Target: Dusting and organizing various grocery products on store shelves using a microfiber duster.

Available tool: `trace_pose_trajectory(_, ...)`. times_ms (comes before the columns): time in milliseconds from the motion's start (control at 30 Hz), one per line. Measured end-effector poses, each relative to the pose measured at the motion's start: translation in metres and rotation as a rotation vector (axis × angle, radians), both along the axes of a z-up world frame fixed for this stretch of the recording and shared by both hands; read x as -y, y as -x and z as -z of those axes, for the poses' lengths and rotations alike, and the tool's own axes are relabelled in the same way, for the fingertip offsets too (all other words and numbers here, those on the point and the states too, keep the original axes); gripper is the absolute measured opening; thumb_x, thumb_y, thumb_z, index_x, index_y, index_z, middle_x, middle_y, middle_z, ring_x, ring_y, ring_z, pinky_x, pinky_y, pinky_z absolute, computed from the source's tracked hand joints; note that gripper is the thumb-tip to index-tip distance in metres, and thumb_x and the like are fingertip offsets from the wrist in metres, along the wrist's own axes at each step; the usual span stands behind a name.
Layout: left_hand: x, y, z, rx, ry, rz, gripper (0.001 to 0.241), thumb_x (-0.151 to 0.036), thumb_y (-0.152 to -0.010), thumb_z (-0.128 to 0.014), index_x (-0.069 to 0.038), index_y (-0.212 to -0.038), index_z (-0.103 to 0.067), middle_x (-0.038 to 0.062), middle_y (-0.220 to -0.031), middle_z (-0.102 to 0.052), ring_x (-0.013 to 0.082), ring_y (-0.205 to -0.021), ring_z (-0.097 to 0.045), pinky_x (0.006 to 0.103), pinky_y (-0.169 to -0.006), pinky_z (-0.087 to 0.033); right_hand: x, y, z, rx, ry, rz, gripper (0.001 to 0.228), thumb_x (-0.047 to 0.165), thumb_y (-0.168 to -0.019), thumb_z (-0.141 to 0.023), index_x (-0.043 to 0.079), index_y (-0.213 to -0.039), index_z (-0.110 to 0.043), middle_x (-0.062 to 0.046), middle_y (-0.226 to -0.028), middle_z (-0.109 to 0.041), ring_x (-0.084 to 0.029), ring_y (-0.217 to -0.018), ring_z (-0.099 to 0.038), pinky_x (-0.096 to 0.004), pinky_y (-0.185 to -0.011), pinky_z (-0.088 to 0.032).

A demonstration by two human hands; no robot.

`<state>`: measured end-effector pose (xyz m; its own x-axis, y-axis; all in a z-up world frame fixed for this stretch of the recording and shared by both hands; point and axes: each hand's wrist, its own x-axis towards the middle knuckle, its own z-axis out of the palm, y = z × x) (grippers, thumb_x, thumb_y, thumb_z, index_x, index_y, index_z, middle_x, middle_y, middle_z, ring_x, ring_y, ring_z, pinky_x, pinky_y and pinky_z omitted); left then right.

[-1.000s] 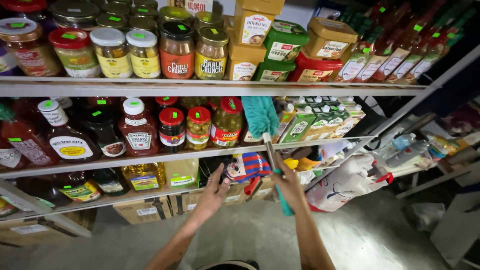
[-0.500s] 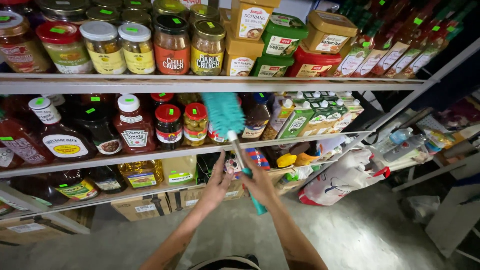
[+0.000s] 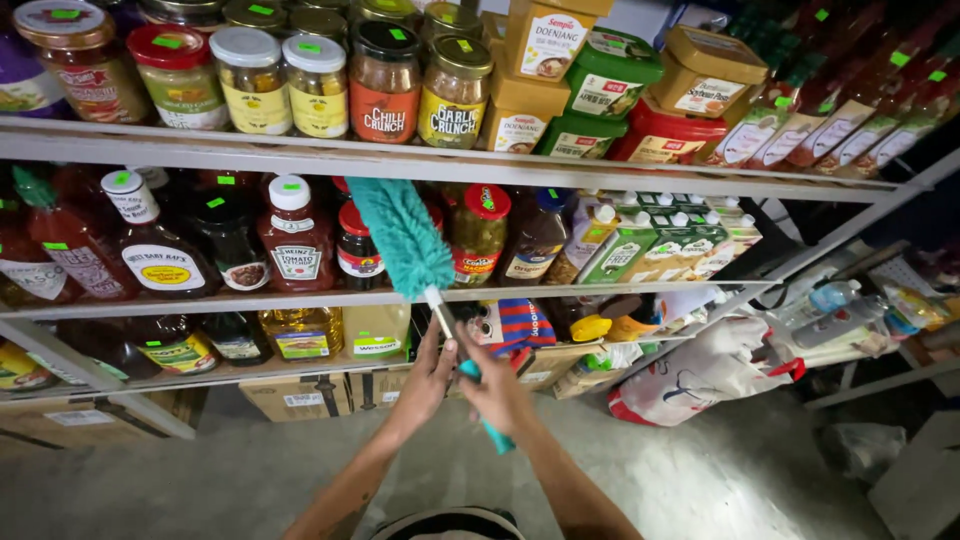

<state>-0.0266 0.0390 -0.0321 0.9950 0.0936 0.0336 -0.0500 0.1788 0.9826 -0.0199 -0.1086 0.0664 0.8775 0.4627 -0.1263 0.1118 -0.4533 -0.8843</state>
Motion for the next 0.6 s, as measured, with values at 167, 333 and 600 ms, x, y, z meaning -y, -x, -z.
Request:
trace_pose_trajectory(167, 0.004, 0.008, -0.023, -0.046, -0.093, 0.020, 0.059, -0.043, -0.103, -0.048, -0.011, -0.152, -0.040, 0.018, -0.138, -0.057, 0.0304, -0.103, -0.069, 0.0404, -0.083, -0.058, 0.001, 0.012, -0.020, 0.067, -0.054, -0.053, 0.076, 0.003, -0.095, -0.068, 0.022, -0.163, -0.037, -0.008, -0.112, -0.071, -0.009, -0.065, -0.062, -0.029, -0.055, -0.056)
trace_pose_trajectory(333, 0.018, 0.015, -0.036, 0.018, -0.355, 0.013, 0.052, -0.040, -0.103, -0.047, -0.014, -0.148, -0.048, 0.017, -0.143, -0.056, 0.0368, -0.114, -0.065, 0.0435, -0.088, -0.054, 0.003, 0.029, -0.009, -0.012, -0.001, 0.179, 0.078, 0.001, -0.090, -0.060, 0.027, -0.161, -0.037, -0.006, -0.080, -0.069, -0.010, -0.049, -0.062, -0.028, -0.047, -0.054)
trace_pose_trajectory(600, 0.023, 0.016, -0.057, 0.071, -0.293, 0.224, 0.058, -0.046, -0.106, -0.042, -0.015, -0.155, -0.039, 0.019, -0.148, -0.054, 0.0370, -0.128, -0.059, 0.0420, -0.102, -0.048, 0.029, 0.029, -0.028, -0.054, -0.125, 0.205, 0.078, -0.002, -0.091, -0.059, 0.024, -0.161, -0.037, 0.003, -0.082, -0.064, -0.009, -0.048, -0.054, -0.028, -0.043, -0.048)
